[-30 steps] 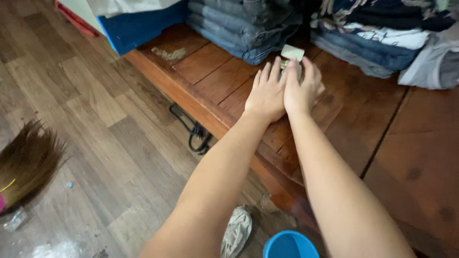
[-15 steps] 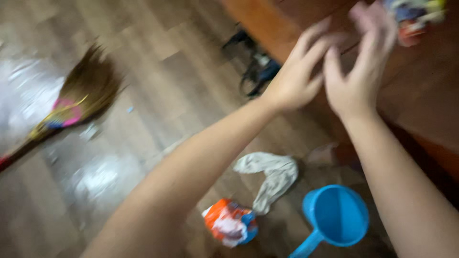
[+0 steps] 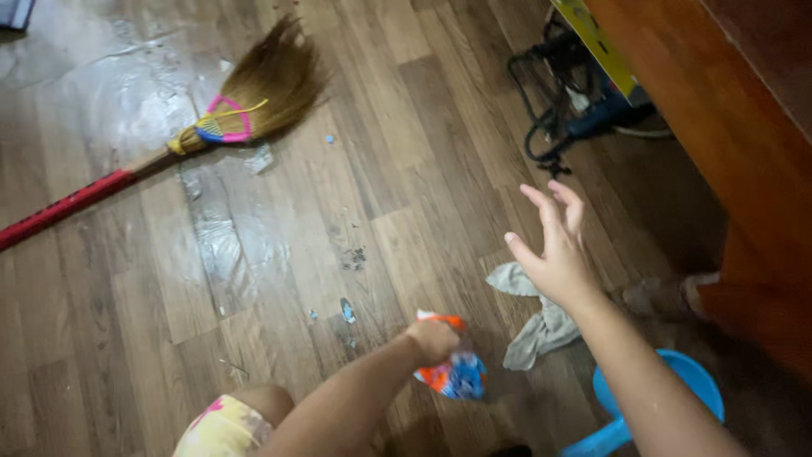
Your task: The person places packages into a plastic bag, picks up toys and a packet of wipes from the floor, puts a pop-it toy into a storage bin, and sweeps the floor using a broom and dustpan.
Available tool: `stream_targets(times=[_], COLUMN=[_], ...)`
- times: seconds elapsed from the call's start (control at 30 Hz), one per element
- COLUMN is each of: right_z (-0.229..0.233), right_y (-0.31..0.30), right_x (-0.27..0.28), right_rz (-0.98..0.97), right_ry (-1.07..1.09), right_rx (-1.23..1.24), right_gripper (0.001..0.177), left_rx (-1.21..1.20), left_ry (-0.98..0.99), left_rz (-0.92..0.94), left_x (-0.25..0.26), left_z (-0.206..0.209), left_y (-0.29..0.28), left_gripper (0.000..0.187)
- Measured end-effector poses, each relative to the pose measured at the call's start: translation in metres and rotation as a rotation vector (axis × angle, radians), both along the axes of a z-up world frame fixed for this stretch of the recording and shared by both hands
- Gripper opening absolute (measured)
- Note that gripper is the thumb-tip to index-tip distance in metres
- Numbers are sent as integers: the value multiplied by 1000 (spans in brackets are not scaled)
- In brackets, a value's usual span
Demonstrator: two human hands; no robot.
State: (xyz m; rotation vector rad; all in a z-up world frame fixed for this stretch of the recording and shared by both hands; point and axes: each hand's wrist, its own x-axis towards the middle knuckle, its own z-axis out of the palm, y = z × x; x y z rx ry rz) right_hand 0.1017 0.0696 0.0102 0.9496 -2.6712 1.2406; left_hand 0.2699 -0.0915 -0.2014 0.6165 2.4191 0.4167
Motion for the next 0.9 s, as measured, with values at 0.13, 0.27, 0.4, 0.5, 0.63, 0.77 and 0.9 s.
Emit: stream_targets(times=[0.13,0.27,0.4,0.5,0.63,0.77,0.9], right_z=[-30,-24,70,164,269,342,382], right_y=[-29,-81,-158,-213,-274,-328,-389], right_x=[-11,-8,18,40,77,115,132], right_rz=[49,-62,-283,-162,11,-27,-203], right_ry=[-16,-236,-792,-1296,-1330,-1211,-1050], right_rx=[3,31,-117,-428,-525,-522,-732], right_gripper=[71,82,95,89,67,46,34], left_rx=[185,613,1137,1725,1604,747,753], left_ry=[93,223,633,104,165,307,629], left_rz=[573,1179,1316,1588,1635,1624,1572], left_x=[-44,-77,-77,-62,-17,48,95], left_z=[33,138,237,309,416,551,656], left_y=[-69,-145,-179,-184,-203,-246,-295], left_gripper=[25,17,28,31,32,38,52])
